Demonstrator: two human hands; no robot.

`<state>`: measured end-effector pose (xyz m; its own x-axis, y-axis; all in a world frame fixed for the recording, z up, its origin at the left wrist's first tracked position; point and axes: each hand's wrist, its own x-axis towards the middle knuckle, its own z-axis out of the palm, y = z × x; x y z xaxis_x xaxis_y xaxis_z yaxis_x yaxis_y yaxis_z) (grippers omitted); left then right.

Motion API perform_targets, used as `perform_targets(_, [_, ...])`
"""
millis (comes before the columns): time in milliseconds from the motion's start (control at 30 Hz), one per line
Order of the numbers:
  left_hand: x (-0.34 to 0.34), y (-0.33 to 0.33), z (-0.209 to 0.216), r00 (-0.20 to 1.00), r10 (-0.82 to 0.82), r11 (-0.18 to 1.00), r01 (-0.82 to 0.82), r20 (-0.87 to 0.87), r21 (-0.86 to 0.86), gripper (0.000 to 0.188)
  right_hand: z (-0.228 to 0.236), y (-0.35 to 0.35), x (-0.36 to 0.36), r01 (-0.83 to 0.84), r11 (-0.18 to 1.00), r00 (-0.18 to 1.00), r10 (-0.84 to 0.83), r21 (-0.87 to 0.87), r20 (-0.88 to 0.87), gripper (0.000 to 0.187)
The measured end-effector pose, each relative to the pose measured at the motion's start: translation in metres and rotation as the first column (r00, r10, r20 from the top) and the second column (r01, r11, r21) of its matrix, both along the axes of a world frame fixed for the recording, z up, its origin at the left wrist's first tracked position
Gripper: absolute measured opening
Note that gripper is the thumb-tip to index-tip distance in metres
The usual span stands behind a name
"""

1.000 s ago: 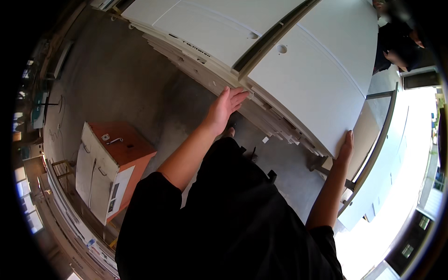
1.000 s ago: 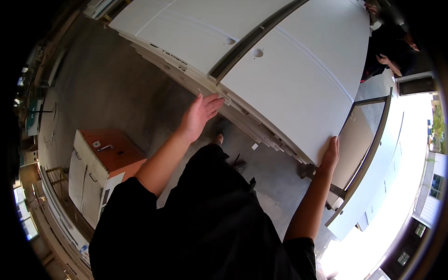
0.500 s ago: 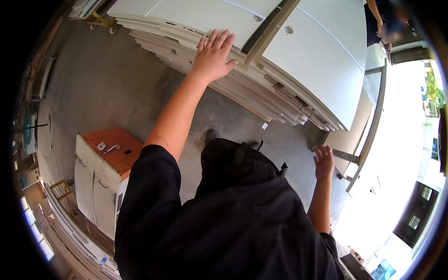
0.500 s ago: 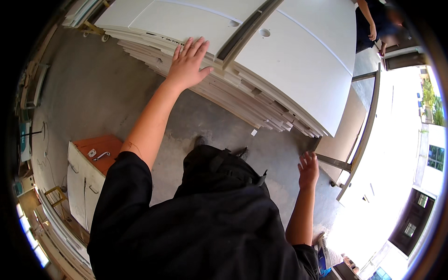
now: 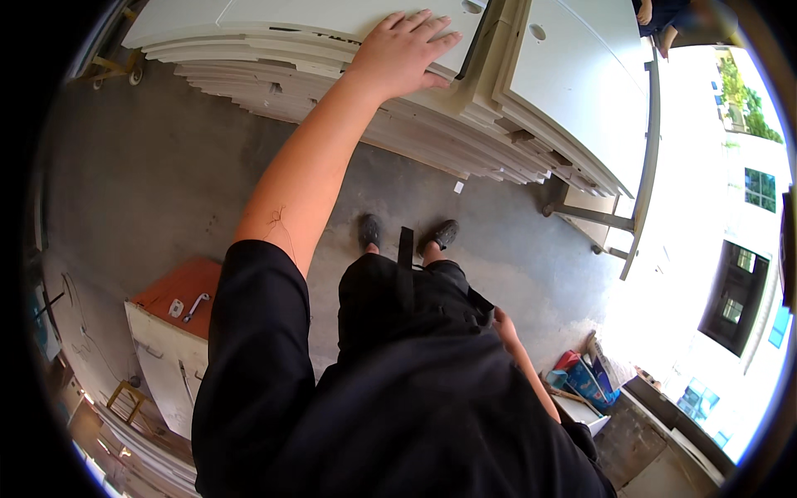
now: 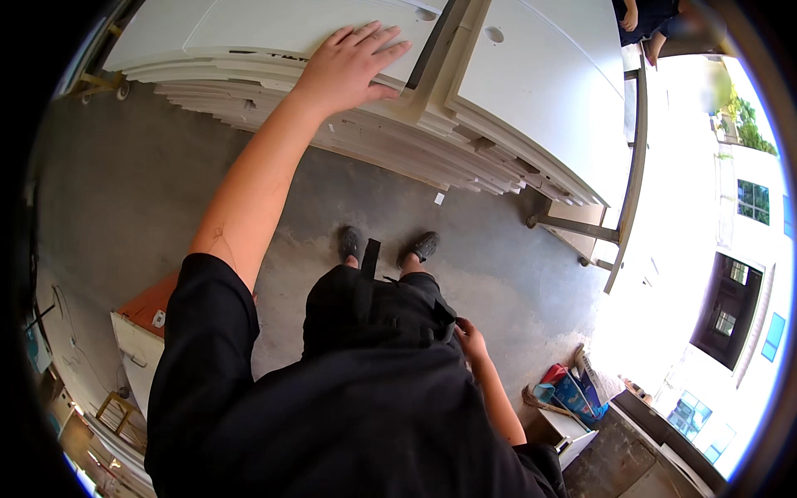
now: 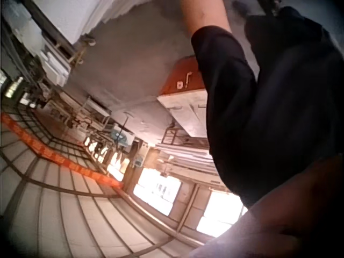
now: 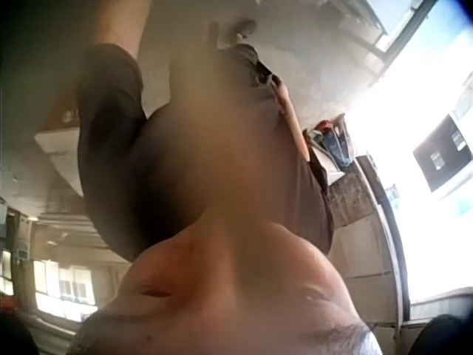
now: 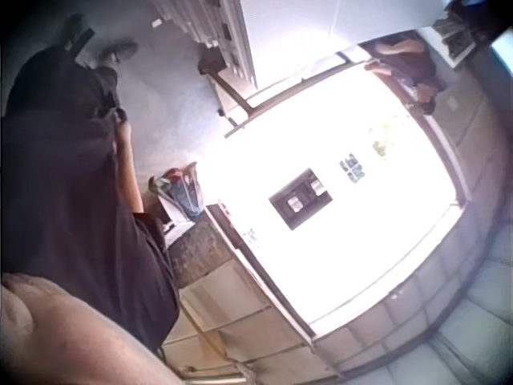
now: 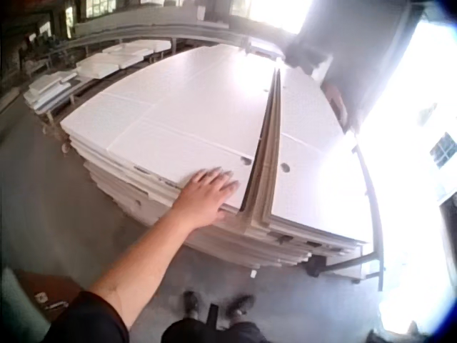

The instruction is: The person picks up a large white panel from a workbench, wraps a white strap around it, and carries it to a stack of similar panels. They place the panel on top of the stack and repeat the process with a second panel, wrapping it and stacking it as well.

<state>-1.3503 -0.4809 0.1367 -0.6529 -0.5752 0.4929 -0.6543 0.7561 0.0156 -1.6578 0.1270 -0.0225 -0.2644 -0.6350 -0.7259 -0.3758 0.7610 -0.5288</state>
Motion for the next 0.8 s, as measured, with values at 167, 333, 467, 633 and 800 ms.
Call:
perform_targets(167, [0.003,0.017,0.005,0.995,0.060,0.998,-0.060,-0.081,0.014,0.067,0.086,-0.090,0.019,-0.242,0.949,0.933,0.285,0.202,-0.220,0.044])
perform_targets(333, [-0.003,0.032,-0.026,0.910,0.177,0.984,-0.164,-0.376,0.066,0.057,0.171,-0.243,0.032,-0.346,0.880,0.801,0.097,-0.325,-0.590,0.026])
perform_targets(467, [0.000,0.029,-0.034,0.878,0.134,0.991,-0.107,-0.459,0.085,0.056,0.225,-0.352,0.019,-0.706,0.570,0.506,-0.007,-0.419,-0.863,0.043])
perform_targets(633, [0.000,0.022,-0.049,0.871,0.048,0.999,-0.038,-0.489,0.031,0.055,0.238,-0.454,-0.027,-0.885,0.441,0.256,0.189,-0.151,-0.948,0.085])
perform_targets(800, [0.000,0.017,-0.054,0.881,0.040,0.999,-0.038,-0.472,0.013,0.055,0.227,-0.478,-0.019,-0.853,0.507,0.268,0.227,-0.121,-0.937,0.106])
